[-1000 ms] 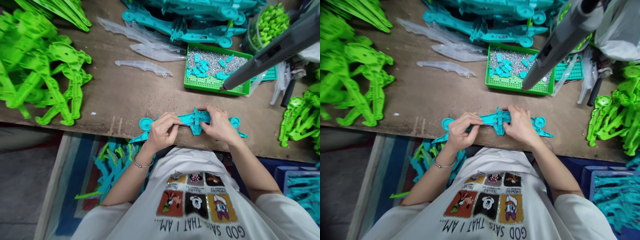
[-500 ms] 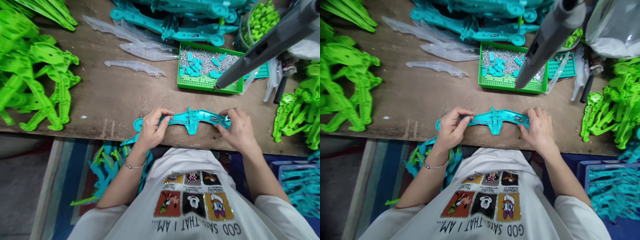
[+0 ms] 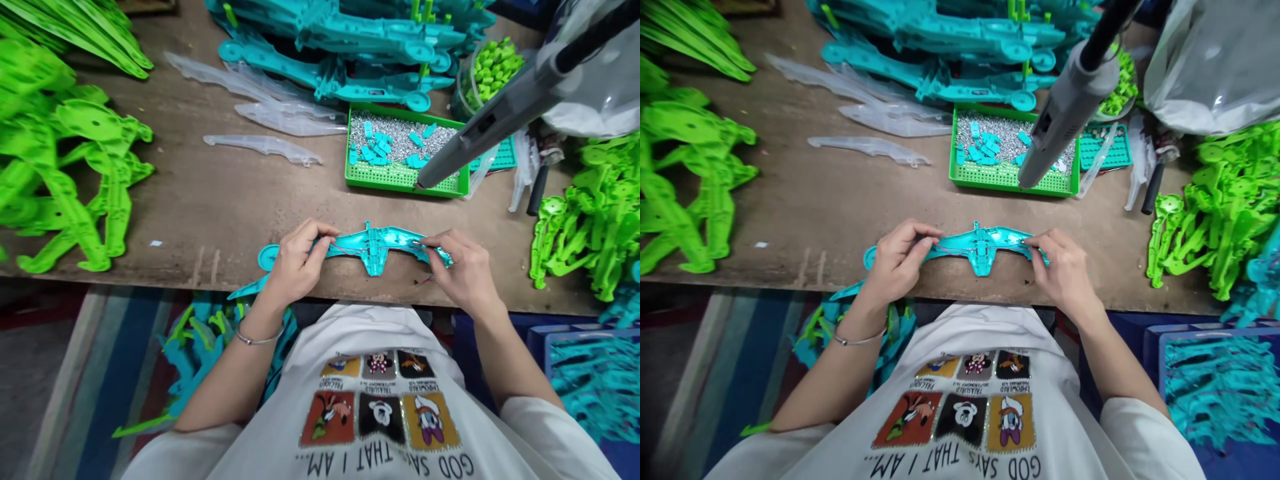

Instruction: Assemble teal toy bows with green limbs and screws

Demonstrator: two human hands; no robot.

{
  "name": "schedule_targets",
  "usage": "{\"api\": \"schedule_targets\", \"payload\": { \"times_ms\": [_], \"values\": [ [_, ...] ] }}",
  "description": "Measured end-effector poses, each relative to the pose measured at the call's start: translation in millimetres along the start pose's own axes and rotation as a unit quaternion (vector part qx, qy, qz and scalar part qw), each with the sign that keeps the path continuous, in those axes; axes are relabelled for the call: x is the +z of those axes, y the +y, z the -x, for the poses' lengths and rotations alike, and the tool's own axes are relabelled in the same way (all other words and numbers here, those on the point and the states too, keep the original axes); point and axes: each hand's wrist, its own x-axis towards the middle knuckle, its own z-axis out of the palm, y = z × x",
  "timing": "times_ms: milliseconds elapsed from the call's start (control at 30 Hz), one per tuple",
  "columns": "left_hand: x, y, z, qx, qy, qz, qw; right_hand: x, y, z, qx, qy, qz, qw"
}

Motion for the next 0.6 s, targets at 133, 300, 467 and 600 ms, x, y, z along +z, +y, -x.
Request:
{"api": "schedule_targets", "payload": {
  "times_ms": [133, 300, 467, 600],
  "values": [
    [2.8, -2.5, 1.6, -0.019, 0.058, 0.074, 0.995, 12.6, -5.6, -4.9, -0.028, -0.033, -0.039, 0.998],
    [-4.5, 14.3, 8.1, 0.034, 0.105, 0.009, 0.994, 31.8, -6.5, -11.9, -0.05, -0.105, -0.013, 0.993],
    [-31.3, 30.4, 21.0, 0.066, 0.162, -0.152, 0.973, 30.6, -5.4, -14.7, -0.025, -0.146, 0.028, 0.989],
    [-49.7, 24.1, 33.1, -0.026, 0.255, -0.14, 0.956, 27.4, -6.1, -15.2, -0.002, -0.146, 0.022, 0.989]
  ]
}}
